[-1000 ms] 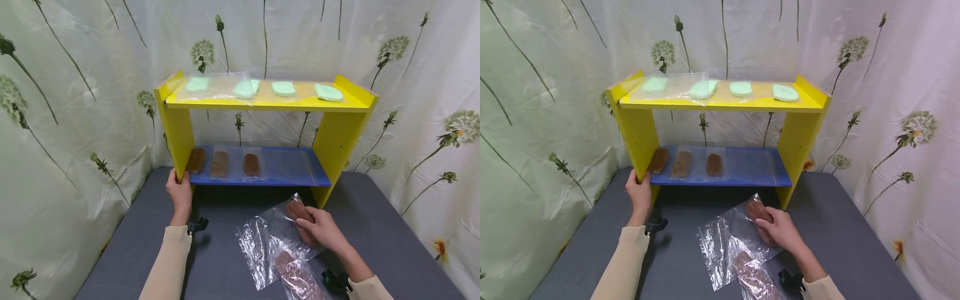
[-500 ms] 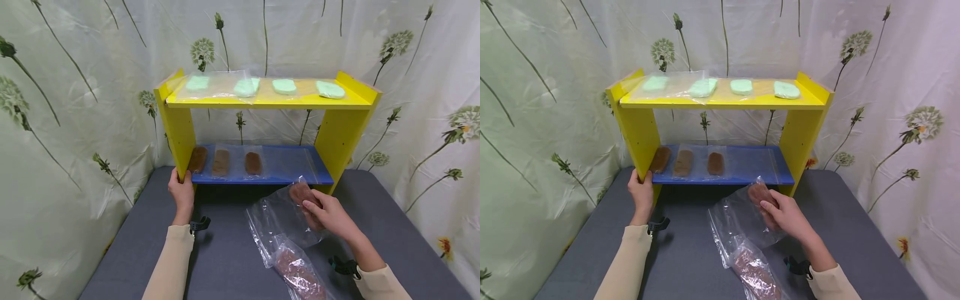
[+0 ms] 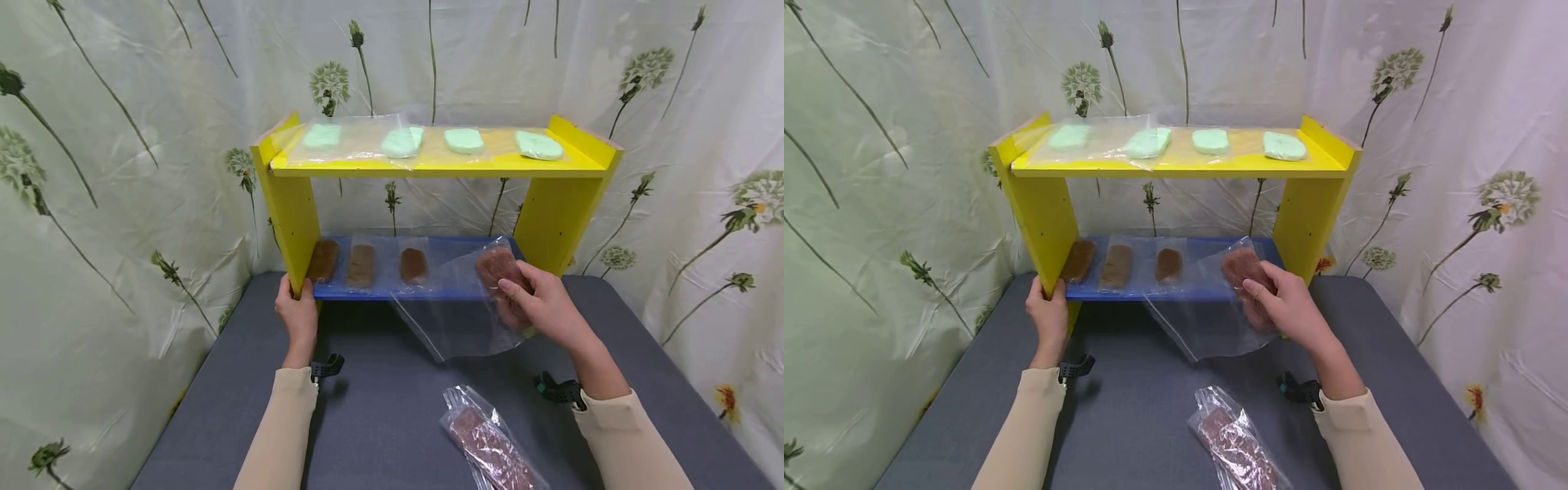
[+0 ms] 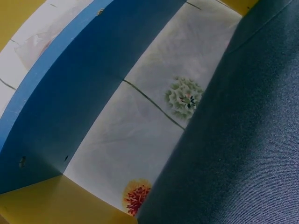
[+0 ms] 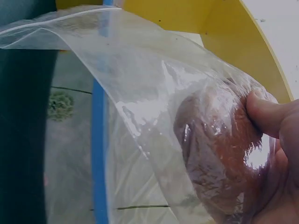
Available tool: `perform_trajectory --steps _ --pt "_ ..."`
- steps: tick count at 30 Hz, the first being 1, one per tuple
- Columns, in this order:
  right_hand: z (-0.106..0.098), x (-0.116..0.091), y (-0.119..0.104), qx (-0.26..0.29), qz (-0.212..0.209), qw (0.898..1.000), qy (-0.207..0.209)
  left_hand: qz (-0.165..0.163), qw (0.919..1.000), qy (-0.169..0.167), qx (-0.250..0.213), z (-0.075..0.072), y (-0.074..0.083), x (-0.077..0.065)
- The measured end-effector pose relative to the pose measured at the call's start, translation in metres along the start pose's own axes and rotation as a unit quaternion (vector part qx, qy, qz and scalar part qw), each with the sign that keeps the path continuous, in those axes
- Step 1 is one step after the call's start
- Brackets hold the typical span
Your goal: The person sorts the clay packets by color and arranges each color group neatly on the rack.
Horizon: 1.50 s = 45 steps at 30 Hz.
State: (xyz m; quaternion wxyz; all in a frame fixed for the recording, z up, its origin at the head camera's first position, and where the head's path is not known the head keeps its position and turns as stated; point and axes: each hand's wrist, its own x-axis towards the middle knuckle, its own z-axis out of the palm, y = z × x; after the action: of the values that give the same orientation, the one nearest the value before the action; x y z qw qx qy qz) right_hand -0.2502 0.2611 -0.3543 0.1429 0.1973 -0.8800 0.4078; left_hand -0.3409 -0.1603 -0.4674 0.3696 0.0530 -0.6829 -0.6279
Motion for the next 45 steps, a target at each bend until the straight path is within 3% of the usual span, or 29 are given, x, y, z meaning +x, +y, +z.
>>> perform_trajectory --steps 9,13,26,34,40,45 --pt "-0.007 0.034 0.001 -0.005 0.008 0.997 0.077 0.000 1.0000 0.001 -0.007 0.001 0.003 -0.001" --pt "-0.007 0.049 0.010 -0.014 0.038 0.993 0.112 0.003 1.0000 0.000 -0.007 0.000 0.002 -0.002" --pt "-0.001 0.088 0.042 -0.049 0.128 0.978 0.157 0.013 0.9999 0.004 -0.001 -0.001 0.001 0.001" --pt "0.012 0.097 0.063 -0.076 0.110 0.979 0.154 0.011 0.9999 0.000 0.002 0.001 0.000 -0.001" --pt "0.020 0.093 0.073 -0.131 0.097 0.981 0.107 0.012 0.9999 0.004 0.007 0.002 -0.004 -0.002" --pt "0.030 0.081 0.066 -0.194 0.062 0.977 0.056 0.017 0.9997 0.009 0.012 0.000 -0.005 -0.002"
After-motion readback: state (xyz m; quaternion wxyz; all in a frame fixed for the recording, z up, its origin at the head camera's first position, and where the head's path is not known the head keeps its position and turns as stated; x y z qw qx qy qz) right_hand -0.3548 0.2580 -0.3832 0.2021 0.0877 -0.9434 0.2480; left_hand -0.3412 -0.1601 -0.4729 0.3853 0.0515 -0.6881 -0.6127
